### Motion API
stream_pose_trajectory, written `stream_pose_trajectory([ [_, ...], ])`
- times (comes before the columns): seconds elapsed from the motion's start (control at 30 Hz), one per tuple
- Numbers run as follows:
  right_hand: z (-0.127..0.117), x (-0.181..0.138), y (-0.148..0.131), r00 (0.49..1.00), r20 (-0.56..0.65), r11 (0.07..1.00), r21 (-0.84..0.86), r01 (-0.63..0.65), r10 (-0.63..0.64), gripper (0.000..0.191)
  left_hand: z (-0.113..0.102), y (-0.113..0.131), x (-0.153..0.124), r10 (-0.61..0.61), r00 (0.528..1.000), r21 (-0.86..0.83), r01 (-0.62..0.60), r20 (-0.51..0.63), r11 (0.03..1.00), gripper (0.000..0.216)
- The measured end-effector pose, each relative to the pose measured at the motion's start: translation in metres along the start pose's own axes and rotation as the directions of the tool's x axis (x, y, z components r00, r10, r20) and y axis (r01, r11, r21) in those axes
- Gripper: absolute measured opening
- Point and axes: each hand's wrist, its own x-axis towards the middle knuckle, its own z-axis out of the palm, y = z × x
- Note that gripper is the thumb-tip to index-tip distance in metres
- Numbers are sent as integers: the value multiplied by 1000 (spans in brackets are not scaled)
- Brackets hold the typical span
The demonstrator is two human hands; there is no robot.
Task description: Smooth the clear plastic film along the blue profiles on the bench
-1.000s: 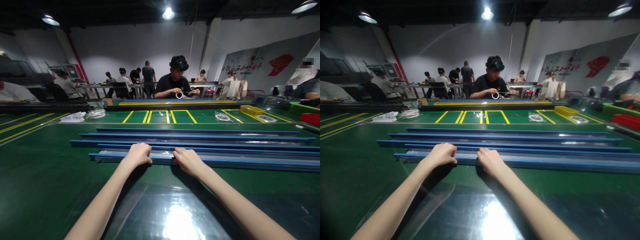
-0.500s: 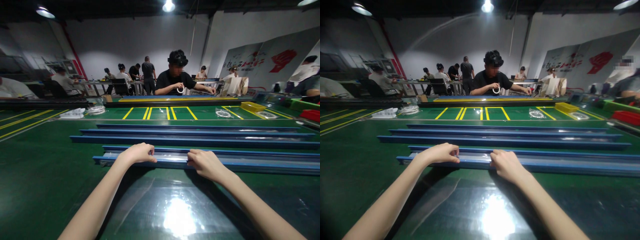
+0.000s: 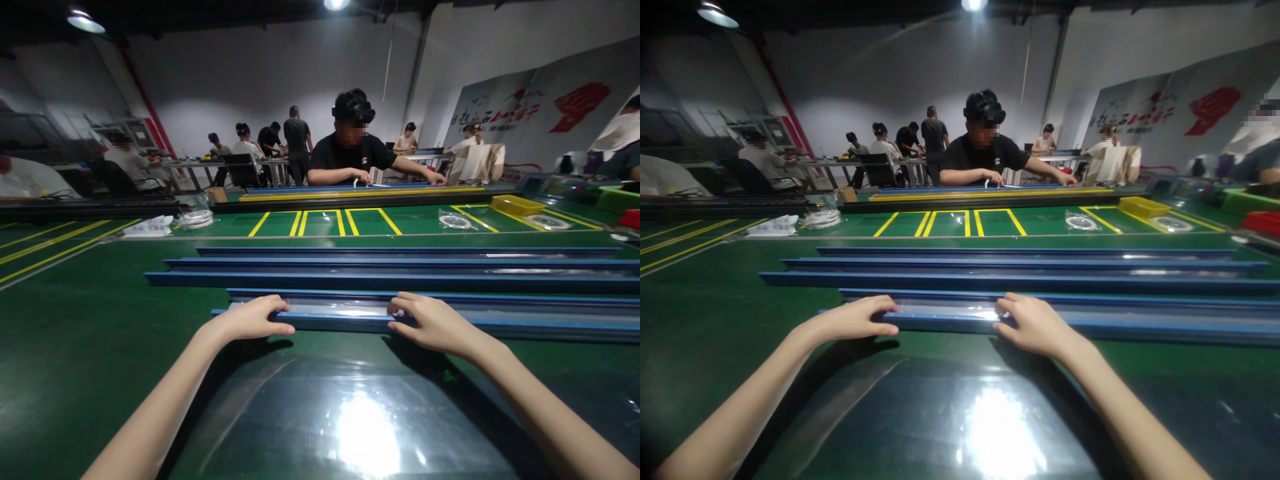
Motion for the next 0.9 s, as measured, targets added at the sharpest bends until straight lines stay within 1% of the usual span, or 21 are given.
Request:
stream_pose_trajectory([
  [0.1, 7, 13, -13, 992, 32, 992, 23, 122, -123, 25, 10, -4, -5, 51, 995, 39, -48, -82, 998, 42],
  [0.17, 10, 23, -23, 980, 41, 980, 51, 191, -193, 25, 13, -7, -7, 64, 991, 71, -56, -117, 996, 39],
  [0.33, 13, 43, -41, 960, 47, 957, 102, 272, -277, 21, 14, -9, -7, 65, 983, 123, -44, -172, 991, 30],
  [0.6, 17, 51, -45, 956, 63, 952, 133, 275, -285, 18, 12, -10, -3, 97, 981, 110, -79, -167, 991, 29],
  [0.77, 16, 55, -49, 958, 70, 954, 138, 266, -278, 20, 7, -14, -5, 61, 989, 72, -51, -132, 996, 31],
  [0.9, 17, 60, -55, 967, 87, 967, 112, 231, -241, 23, 0, -20, -10, 25, 991, 164, -3, -128, 987, 31],
])
